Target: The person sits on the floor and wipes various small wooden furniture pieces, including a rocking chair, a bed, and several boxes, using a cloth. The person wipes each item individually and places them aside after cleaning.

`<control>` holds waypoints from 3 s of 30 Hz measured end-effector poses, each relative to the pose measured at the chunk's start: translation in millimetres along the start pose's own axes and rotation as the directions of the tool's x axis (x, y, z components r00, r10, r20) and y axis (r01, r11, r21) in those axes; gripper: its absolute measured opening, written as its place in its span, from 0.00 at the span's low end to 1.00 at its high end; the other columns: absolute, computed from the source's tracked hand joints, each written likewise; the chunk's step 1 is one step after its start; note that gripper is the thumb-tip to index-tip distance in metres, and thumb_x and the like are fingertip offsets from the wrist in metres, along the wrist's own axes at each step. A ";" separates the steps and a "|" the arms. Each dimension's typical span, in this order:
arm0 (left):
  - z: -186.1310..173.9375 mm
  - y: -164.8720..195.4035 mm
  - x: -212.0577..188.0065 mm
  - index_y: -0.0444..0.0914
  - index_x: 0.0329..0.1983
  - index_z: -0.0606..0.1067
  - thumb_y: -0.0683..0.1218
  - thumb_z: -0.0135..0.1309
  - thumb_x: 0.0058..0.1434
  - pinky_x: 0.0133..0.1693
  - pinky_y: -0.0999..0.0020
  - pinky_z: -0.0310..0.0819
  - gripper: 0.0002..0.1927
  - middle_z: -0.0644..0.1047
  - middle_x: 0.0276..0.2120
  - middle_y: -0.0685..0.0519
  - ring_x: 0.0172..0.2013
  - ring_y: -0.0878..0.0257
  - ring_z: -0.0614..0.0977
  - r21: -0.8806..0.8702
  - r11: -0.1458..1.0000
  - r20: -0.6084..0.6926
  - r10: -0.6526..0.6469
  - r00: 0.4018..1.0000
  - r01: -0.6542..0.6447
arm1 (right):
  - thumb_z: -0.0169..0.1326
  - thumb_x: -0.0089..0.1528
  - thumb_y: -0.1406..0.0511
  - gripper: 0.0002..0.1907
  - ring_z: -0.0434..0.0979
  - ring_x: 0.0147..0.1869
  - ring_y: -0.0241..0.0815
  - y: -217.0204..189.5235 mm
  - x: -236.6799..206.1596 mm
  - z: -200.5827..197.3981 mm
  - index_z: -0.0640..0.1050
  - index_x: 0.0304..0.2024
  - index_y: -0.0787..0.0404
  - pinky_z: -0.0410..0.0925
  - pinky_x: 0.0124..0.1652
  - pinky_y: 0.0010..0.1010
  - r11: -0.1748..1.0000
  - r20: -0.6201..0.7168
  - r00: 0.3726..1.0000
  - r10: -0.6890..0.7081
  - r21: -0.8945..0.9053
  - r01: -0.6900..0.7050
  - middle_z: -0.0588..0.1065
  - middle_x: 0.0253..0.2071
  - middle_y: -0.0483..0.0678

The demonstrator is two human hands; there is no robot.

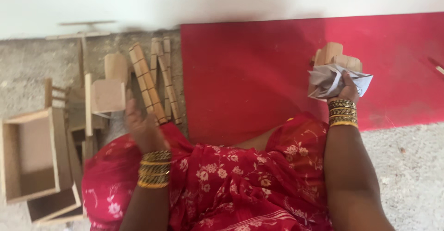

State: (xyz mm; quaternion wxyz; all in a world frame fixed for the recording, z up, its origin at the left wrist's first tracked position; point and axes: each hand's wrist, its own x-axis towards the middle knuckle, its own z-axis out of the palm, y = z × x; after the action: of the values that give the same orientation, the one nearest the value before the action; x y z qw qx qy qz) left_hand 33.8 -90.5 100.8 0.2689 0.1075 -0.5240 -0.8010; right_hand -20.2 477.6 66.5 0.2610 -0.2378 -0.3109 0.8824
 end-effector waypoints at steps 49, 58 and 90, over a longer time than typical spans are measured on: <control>-187.9 61.9 25.4 0.41 0.72 0.61 0.73 0.53 0.53 0.49 0.57 0.77 0.50 0.75 0.57 0.42 0.53 0.55 0.80 0.251 0.856 0.481 -0.516 0.709 0.452 | 0.48 0.78 0.63 0.13 0.84 0.49 0.53 4.8 -173.6 61.2 0.72 0.58 0.68 0.81 0.49 0.46 0.999 0.417 0.909 -0.016 -0.021 0.027 0.79 0.49 0.57; -171.7 63.6 20.1 0.30 0.69 0.66 0.74 0.54 0.59 0.59 0.61 0.70 0.51 0.76 0.59 0.45 0.58 0.56 0.75 0.392 0.902 0.519 -0.381 0.765 0.183 | 0.43 0.77 0.60 0.17 0.82 0.35 0.57 -26.2 -207.0 74.2 0.72 0.54 0.69 0.79 0.36 0.51 0.992 0.471 0.874 -0.117 0.019 0.122 0.78 0.40 0.57; 121.0 20.4 -36.1 0.37 0.67 0.67 0.71 0.55 0.56 0.60 0.51 0.69 0.45 0.74 0.60 0.41 0.59 0.48 0.76 0.737 0.388 0.623 -0.708 0.333 -0.554 | 0.51 0.56 0.34 0.44 0.65 0.65 0.68 143.2 -146.4 109.1 0.66 0.68 0.47 0.65 0.55 0.63 -0.506 0.737 0.638 0.226 -0.471 0.723 0.58 0.71 0.59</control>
State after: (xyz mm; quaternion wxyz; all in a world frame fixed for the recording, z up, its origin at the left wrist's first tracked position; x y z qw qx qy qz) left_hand 15.4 17.4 166.9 -0.2487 -0.2137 -0.9040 -0.2743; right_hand -18.5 246.2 83.5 0.0940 0.0471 -0.9902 0.0914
